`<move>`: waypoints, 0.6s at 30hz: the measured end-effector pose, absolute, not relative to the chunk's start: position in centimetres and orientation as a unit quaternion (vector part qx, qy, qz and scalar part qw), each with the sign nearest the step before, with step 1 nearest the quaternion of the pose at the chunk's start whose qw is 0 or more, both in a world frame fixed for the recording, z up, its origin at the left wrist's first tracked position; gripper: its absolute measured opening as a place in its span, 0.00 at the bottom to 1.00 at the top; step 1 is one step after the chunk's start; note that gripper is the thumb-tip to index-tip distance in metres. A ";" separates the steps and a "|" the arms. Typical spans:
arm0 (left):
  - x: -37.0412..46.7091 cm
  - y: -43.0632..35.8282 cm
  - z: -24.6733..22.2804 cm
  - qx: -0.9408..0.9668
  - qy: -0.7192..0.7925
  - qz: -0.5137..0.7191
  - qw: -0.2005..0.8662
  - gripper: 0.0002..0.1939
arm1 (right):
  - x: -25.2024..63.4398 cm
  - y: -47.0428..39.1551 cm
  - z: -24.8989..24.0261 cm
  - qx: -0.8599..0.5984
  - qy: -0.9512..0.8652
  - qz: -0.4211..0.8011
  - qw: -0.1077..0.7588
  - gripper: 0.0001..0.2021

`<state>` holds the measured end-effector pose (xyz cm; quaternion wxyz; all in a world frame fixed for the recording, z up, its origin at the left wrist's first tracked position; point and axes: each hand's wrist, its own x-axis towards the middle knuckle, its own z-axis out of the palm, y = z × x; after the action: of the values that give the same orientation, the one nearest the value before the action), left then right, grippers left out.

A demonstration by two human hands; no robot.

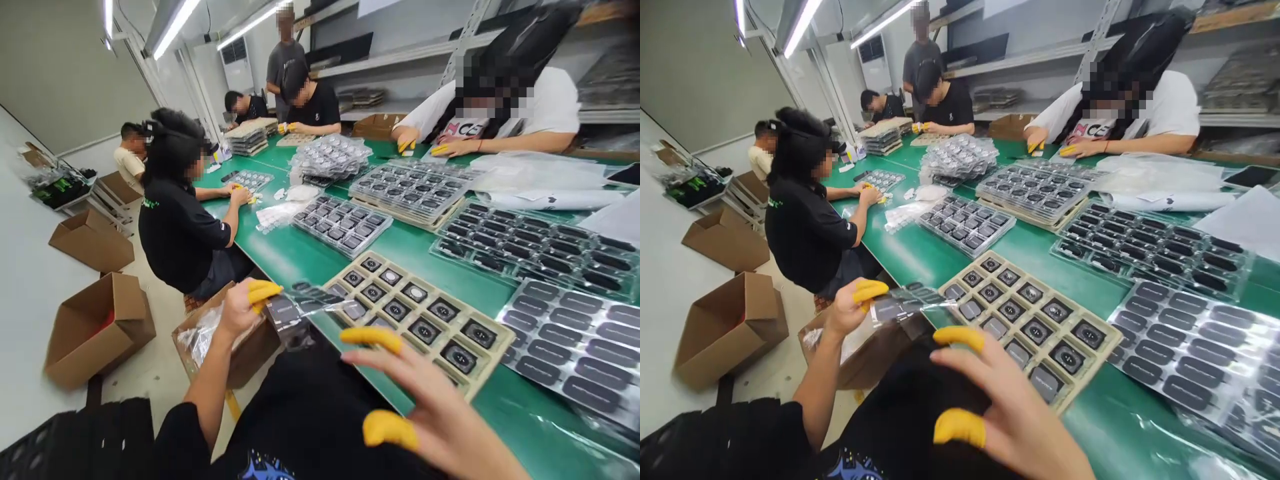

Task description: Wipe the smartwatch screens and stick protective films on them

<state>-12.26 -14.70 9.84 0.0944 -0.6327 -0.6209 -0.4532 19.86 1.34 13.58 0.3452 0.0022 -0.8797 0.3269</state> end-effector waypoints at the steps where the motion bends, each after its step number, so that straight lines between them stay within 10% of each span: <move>1: -12.7 -15.2 10.3 -0.653 -0.600 -0.443 0.132 0.13 | 19.8 2.0 13.7 -0.018 -0.871 0.338 0.356 0.25; 11: -10.4 -16.9 11.3 -0.640 -0.540 -0.482 0.256 0.17 | 12.9 1.4 11.4 -0.078 -0.812 0.515 0.262 0.39; 18: -9.2 -12.7 9.6 -0.695 -0.511 -0.490 0.126 0.12 | 16.1 1.2 5.9 -0.186 -0.701 0.640 0.253 0.38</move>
<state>-9.20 -12.74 9.64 0.1257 -0.6951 -0.5111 -0.4897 16.14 1.19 5.92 0.2528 -0.1861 -0.7014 0.6399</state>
